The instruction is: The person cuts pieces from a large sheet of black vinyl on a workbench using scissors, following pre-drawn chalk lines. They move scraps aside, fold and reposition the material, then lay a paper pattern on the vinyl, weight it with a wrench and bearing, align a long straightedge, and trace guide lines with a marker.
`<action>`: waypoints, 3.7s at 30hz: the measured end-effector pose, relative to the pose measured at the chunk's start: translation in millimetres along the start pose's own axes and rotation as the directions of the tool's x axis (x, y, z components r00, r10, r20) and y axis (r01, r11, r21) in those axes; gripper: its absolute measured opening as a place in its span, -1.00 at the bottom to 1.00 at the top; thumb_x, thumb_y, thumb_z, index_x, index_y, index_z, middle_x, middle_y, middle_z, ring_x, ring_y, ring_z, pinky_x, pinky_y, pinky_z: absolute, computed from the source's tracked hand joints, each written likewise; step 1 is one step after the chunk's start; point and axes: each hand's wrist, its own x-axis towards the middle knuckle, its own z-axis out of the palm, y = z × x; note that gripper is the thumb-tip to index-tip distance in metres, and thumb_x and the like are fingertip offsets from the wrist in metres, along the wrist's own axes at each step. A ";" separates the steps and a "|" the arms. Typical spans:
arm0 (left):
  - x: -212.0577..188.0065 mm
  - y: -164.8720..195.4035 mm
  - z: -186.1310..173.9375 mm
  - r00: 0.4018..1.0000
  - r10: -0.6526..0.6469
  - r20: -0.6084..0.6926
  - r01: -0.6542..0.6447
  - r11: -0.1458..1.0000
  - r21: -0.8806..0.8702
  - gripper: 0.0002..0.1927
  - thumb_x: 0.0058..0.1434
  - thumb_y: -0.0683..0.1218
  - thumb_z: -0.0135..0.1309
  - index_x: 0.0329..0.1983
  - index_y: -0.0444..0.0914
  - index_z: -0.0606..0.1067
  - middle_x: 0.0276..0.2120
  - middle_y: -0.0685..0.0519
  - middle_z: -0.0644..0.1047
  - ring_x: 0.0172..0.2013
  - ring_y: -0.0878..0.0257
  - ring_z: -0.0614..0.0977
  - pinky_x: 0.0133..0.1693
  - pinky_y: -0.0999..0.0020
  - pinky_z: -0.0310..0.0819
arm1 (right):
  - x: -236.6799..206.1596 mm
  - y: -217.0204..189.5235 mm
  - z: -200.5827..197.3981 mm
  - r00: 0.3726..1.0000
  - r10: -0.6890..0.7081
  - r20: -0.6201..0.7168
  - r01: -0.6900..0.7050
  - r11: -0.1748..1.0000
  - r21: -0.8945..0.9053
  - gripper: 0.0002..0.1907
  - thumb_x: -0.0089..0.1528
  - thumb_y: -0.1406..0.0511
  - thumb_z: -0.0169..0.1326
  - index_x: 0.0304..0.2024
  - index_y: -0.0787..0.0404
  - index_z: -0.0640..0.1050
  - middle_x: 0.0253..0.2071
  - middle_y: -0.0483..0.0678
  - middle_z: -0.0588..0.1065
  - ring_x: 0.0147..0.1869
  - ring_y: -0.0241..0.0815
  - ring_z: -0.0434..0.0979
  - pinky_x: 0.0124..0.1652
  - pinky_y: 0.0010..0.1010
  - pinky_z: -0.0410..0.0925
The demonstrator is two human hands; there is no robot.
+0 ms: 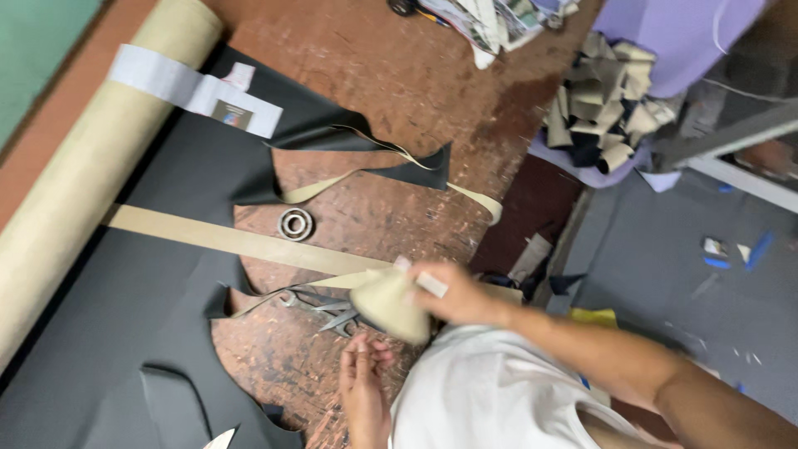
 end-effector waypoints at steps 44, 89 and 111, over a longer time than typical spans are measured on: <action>-78.6 -23.4 -128.6 0.990 -0.055 -0.134 0.072 0.990 0.124 -0.73 0.42 -0.12 -0.09 0.05 -0.36 0.49 -0.22 -0.02 0.58 -0.23 0.25 0.60 -0.14 0.33 0.54 | -63.8 162.6 -2.6 0.880 0.033 -0.473 -0.111 0.984 -0.138 -0.69 0.33 0.41 0.02 0.14 0.28 0.50 -0.14 0.03 0.66 -0.03 -0.22 0.66 0.01 -0.41 0.48; -209.2 51.3 -512.7 0.988 -0.109 -0.106 0.120 0.987 0.106 -0.74 0.41 -0.14 -0.10 0.05 -0.32 0.50 -0.23 0.00 0.60 -0.26 0.28 0.60 -0.16 0.36 0.53 | -233.7 57.0 429.6 0.945 0.091 -0.315 -0.284 0.709 -0.646 -0.55 0.15 0.33 0.24 0.11 -0.04 0.57 -0.11 0.18 0.59 0.02 0.20 0.59 0.01 -0.10 0.43; 69.7 -191.2 82.1 0.970 0.094 -0.224 -0.042 0.974 0.224 -0.75 0.42 -0.15 -0.07 0.06 -0.37 0.47 -0.22 -0.06 0.63 -0.28 0.26 0.64 -0.19 0.40 0.53 | 31.0 189.5 -257.8 0.956 0.029 -0.290 -0.128 0.936 -0.327 -0.76 0.26 0.47 0.08 -0.01 0.28 0.60 -0.14 -0.01 0.68 -0.02 -0.23 0.70 -0.02 -0.45 0.49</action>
